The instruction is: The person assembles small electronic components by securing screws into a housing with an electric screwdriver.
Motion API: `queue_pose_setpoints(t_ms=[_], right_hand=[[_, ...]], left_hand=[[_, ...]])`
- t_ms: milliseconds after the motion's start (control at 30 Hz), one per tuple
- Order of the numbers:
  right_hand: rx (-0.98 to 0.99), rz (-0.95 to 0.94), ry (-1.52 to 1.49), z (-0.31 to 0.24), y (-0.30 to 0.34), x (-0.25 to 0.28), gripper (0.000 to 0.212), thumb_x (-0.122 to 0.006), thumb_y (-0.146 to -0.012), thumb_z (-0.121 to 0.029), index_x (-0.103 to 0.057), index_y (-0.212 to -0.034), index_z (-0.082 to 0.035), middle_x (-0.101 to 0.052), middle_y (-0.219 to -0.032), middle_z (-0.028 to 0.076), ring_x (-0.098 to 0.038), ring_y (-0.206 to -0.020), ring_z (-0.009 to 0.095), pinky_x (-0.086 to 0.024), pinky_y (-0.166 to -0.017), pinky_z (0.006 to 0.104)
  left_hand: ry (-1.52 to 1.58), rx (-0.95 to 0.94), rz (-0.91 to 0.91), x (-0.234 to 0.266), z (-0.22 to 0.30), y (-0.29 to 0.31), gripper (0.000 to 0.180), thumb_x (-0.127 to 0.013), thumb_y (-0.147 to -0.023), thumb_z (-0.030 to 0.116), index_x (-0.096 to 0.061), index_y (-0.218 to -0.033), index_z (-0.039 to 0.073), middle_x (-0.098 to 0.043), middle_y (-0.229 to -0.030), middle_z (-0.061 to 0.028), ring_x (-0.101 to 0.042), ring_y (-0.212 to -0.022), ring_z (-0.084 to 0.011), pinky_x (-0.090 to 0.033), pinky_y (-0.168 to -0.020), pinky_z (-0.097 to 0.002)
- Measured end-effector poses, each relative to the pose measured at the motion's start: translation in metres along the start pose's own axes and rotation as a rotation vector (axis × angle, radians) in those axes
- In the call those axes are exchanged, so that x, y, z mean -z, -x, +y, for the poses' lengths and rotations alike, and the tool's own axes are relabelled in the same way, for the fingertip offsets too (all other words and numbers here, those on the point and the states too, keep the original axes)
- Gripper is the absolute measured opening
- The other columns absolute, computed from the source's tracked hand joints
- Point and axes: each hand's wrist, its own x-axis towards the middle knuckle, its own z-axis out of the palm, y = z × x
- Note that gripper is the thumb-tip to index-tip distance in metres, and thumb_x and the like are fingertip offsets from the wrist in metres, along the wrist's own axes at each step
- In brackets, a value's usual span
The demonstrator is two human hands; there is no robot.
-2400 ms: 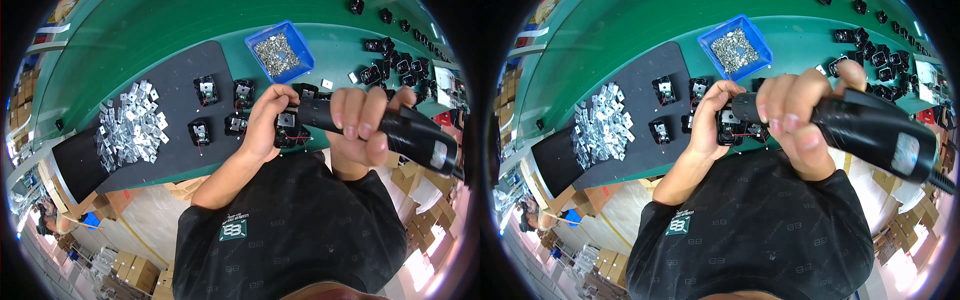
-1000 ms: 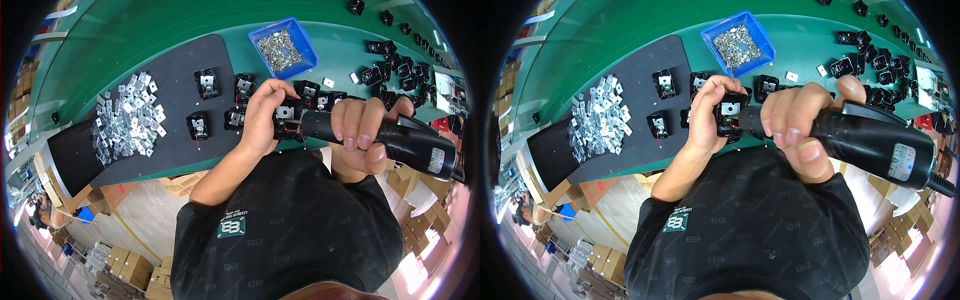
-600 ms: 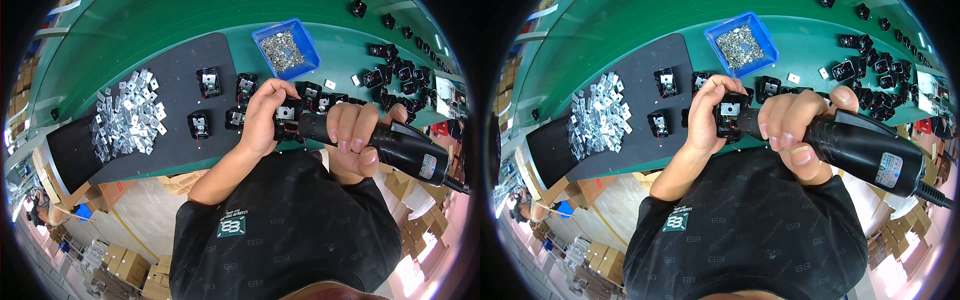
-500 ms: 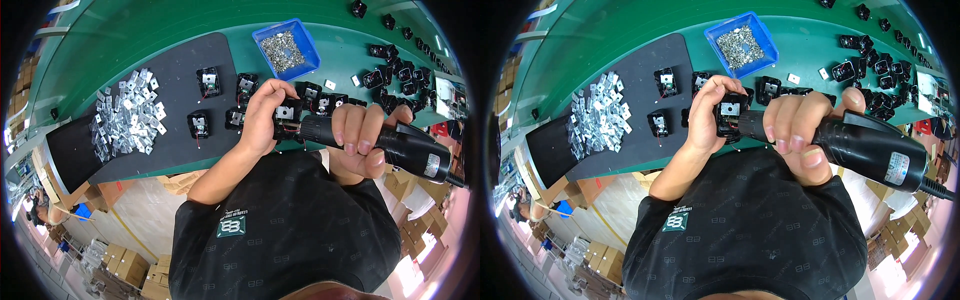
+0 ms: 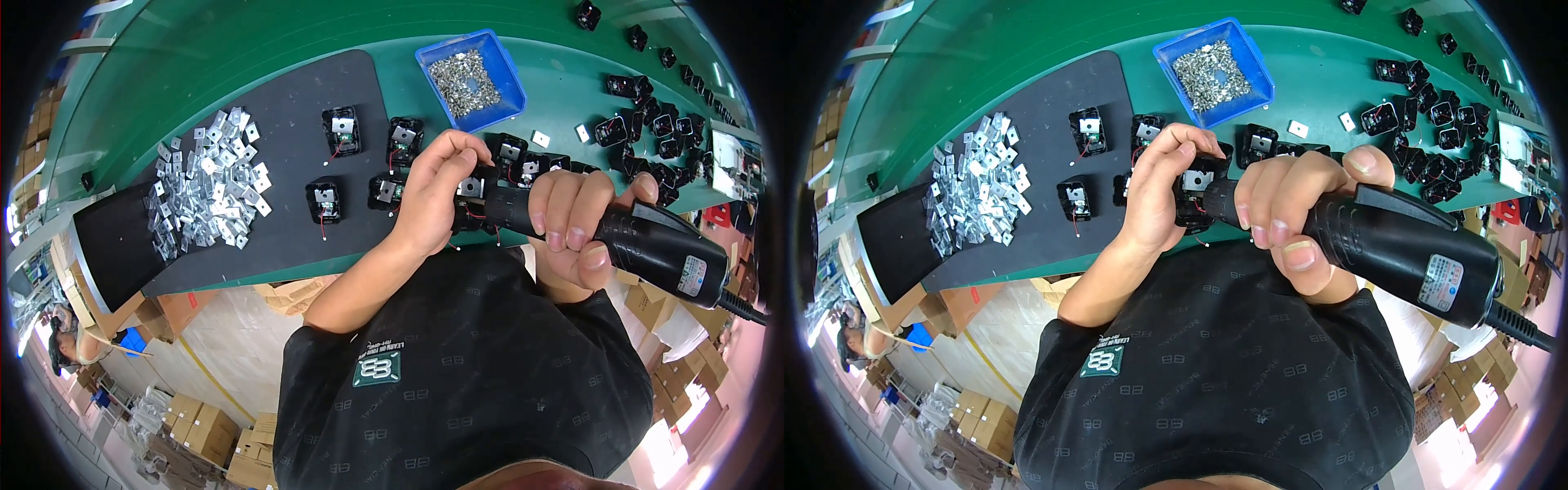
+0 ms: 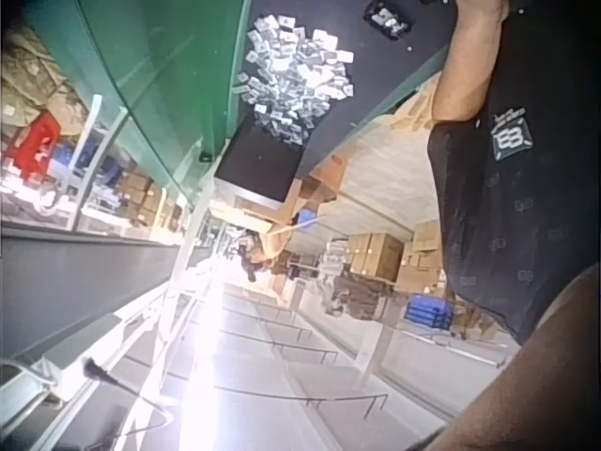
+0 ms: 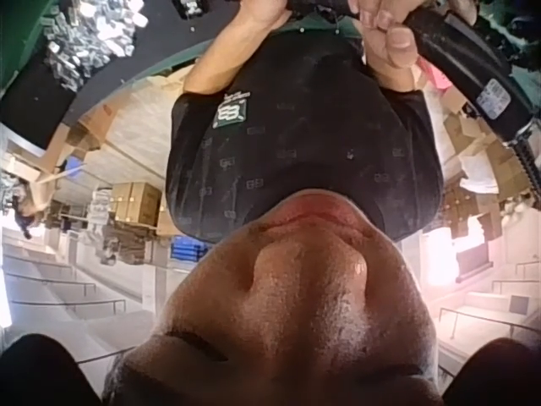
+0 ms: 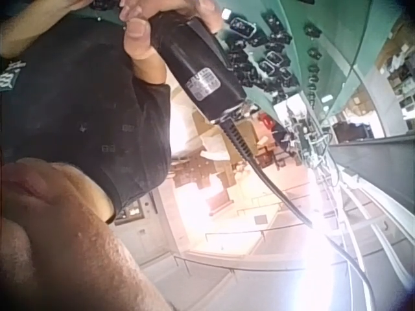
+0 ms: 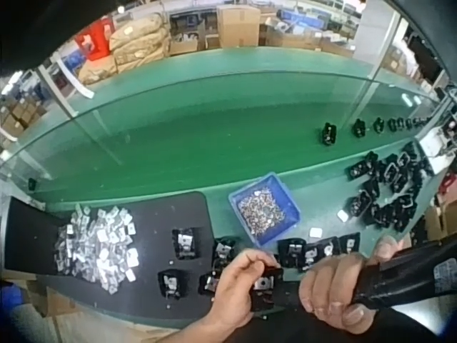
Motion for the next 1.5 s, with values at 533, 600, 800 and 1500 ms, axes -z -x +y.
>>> queue_pose_setpoints(t_ms=[533,600,800,1500], right_hand=[[0.064,-0.136,0.02,-0.01,-0.008,0.006,0.068,-0.065,-0.085,-0.01,-0.025,-0.14,-0.017,-0.055,-0.077,0.001,-0.052,-0.059,0.014,-0.045,-0.058,0.0303],[0.138,-0.063,-0.057,-0.013,-0.009,0.001,0.066,-0.066,-0.085,-0.012,-0.029,-0.139,-0.02,-0.056,-0.076,-0.001,-0.052,-0.057,0.012,-0.045,-0.056,0.0276],[0.153,-0.073,-0.029,-0.031,-0.02,0.007,0.059,-0.068,-0.085,-0.017,-0.036,-0.134,-0.023,-0.055,-0.073,-0.003,-0.054,-0.058,0.01,-0.044,-0.055,0.0258],[0.08,-0.102,-0.051,-0.034,-0.018,0.011,0.061,-0.067,-0.087,-0.017,-0.033,-0.137,-0.021,-0.055,-0.077,-0.002,-0.053,-0.061,0.011,-0.044,-0.06,0.0274]], left_hand=[[-0.108,-0.06,0.012,0.003,-0.001,0.001,0.012,-0.048,-0.093,0.011,-0.056,-0.091,0.002,-0.056,-0.089,-0.0016,-0.048,-0.087,-0.0093,-0.037,-0.081,-0.024],[-0.056,-0.019,-0.027,0.009,-0.003,0.001,0.013,-0.049,-0.092,0.011,-0.057,-0.09,0.002,-0.056,-0.089,-0.0016,-0.048,-0.087,-0.0091,-0.036,-0.082,-0.0239],[-0.065,0.041,-0.093,0.019,-0.006,0.02,0.003,-0.057,-0.087,0.005,-0.058,-0.089,0.003,-0.056,-0.092,-0.0009,-0.049,-0.083,-0.007,-0.039,-0.076,-0.0234],[-0.388,-0.096,-0.097,0.013,-0.008,0.029,0.011,-0.065,-0.083,0.002,-0.068,-0.093,0.0,-0.063,-0.097,-0.0092,-0.059,-0.09,-0.0165,-0.047,-0.08,-0.0284]])
